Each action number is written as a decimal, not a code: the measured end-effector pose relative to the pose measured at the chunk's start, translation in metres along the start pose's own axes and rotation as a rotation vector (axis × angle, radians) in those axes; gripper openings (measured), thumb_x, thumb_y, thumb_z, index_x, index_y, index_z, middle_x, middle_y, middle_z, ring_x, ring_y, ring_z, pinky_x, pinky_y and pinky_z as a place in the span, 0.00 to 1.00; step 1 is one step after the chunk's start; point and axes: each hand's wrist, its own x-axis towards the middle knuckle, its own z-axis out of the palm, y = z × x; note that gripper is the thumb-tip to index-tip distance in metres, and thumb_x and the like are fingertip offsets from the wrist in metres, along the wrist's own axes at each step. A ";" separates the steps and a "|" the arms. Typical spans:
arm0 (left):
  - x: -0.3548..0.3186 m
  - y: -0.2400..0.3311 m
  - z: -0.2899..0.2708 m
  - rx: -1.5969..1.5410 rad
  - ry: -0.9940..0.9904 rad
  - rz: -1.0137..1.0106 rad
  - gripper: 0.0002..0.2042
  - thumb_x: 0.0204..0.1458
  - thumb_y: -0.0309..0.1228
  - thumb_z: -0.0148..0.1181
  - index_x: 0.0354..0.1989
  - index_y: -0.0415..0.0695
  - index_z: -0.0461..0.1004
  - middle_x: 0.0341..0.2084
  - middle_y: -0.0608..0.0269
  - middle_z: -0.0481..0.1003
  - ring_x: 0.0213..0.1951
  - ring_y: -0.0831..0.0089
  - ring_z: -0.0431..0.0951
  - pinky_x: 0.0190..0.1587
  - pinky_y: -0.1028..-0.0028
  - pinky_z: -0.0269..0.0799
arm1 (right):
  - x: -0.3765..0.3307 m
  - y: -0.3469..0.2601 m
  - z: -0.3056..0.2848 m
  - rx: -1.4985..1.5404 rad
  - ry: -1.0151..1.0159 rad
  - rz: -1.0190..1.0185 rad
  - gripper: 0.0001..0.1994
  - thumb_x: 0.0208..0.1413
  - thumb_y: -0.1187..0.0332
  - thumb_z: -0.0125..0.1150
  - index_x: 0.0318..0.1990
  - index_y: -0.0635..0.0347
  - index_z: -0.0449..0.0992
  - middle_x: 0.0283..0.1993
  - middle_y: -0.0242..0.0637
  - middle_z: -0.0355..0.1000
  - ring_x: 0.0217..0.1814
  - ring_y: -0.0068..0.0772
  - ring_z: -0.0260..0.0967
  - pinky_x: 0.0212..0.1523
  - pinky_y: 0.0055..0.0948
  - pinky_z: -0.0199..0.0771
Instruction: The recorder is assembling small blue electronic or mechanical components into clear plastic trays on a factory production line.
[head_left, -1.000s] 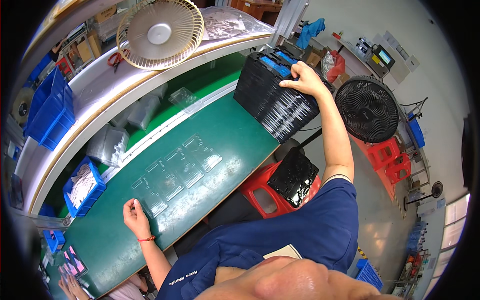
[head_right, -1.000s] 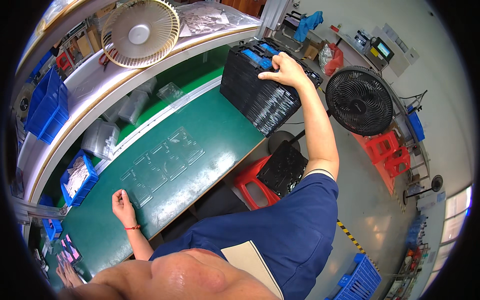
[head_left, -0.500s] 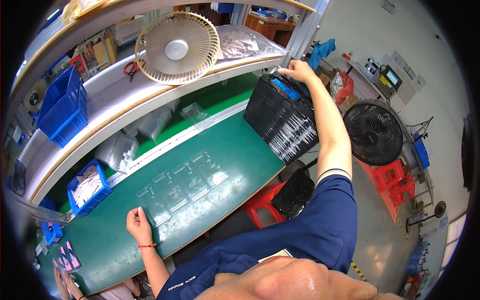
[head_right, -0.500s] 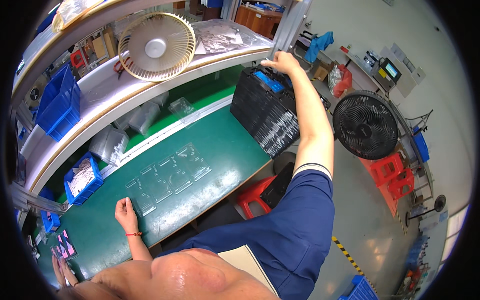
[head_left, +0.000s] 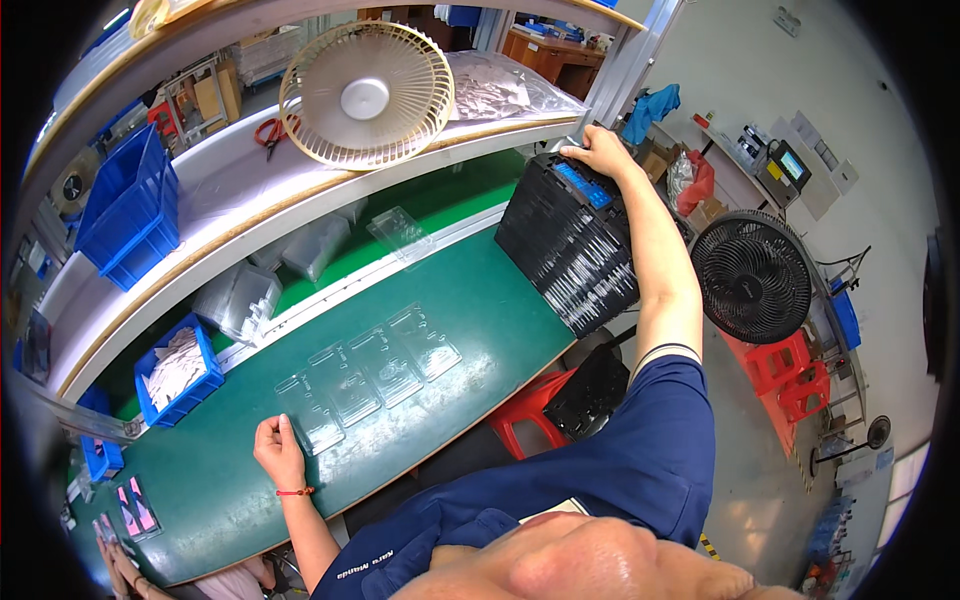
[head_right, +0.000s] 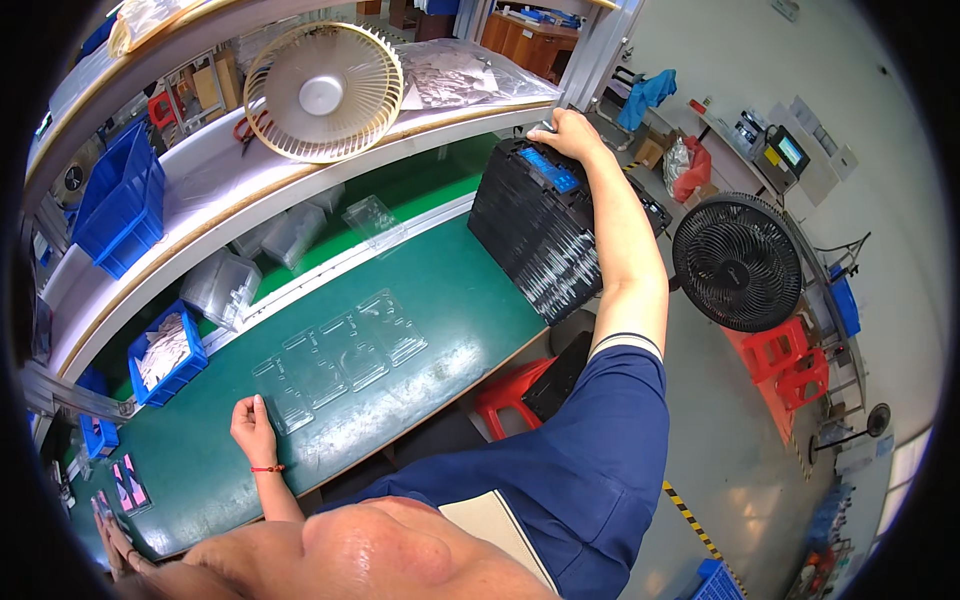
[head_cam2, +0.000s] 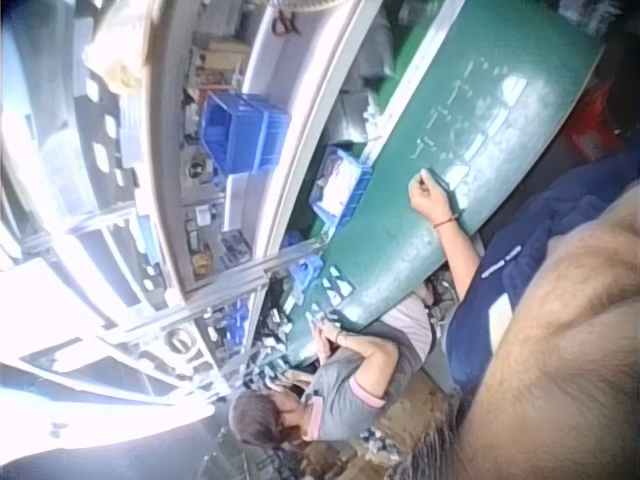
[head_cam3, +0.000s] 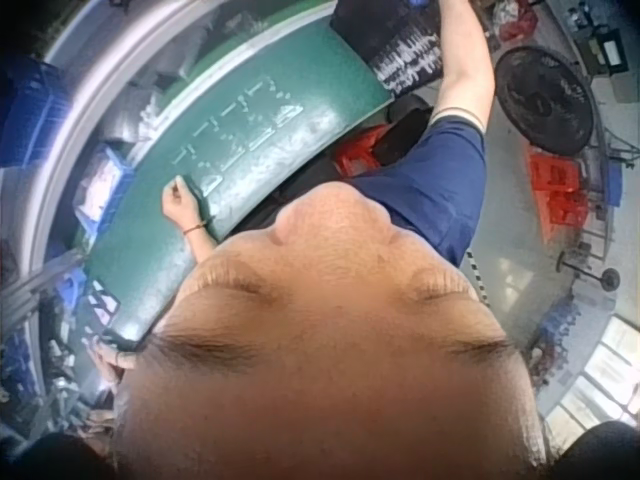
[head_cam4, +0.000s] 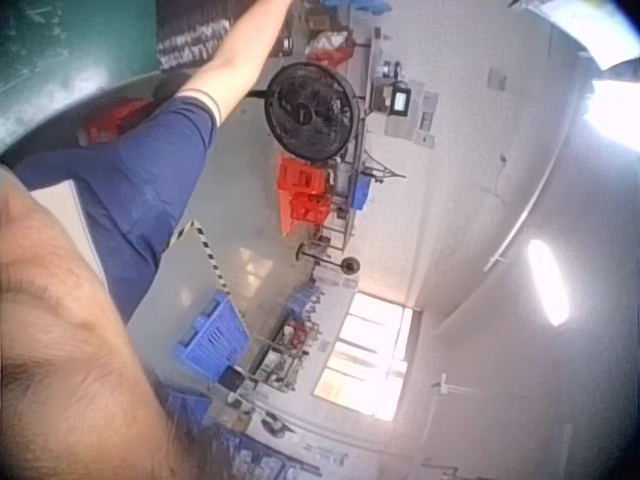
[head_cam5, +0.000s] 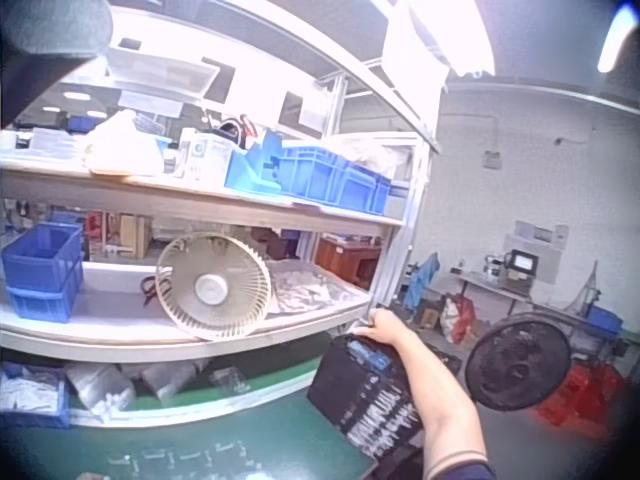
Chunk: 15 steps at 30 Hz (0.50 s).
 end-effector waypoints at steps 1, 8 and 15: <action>0.000 0.000 0.001 0.001 -0.001 0.006 0.09 0.54 0.29 0.59 0.26 0.36 0.73 0.19 0.64 0.68 0.18 0.78 0.60 0.23 0.75 0.59 | -0.002 -0.005 -0.002 -0.003 0.000 -0.003 0.28 0.41 0.41 0.69 0.26 0.60 0.70 0.29 0.47 0.72 0.37 0.45 0.72 0.38 0.38 0.70; -0.001 0.004 0.000 0.010 -0.004 0.010 0.08 0.54 0.28 0.59 0.26 0.35 0.73 0.19 0.63 0.68 0.18 0.78 0.59 0.23 0.75 0.58 | -0.014 -0.046 0.007 0.145 -0.199 -0.147 0.27 0.42 0.41 0.69 0.24 0.62 0.75 0.24 0.42 0.72 0.31 0.37 0.71 0.36 0.35 0.70; 0.000 -0.005 0.002 -0.040 -0.017 -0.025 0.08 0.53 0.27 0.60 0.27 0.35 0.74 0.18 0.64 0.68 0.18 0.79 0.59 0.23 0.75 0.58 | -0.012 -0.050 -0.008 0.062 -0.109 -0.120 0.31 0.36 0.38 0.71 0.22 0.59 0.67 0.24 0.44 0.70 0.29 0.38 0.69 0.32 0.36 0.68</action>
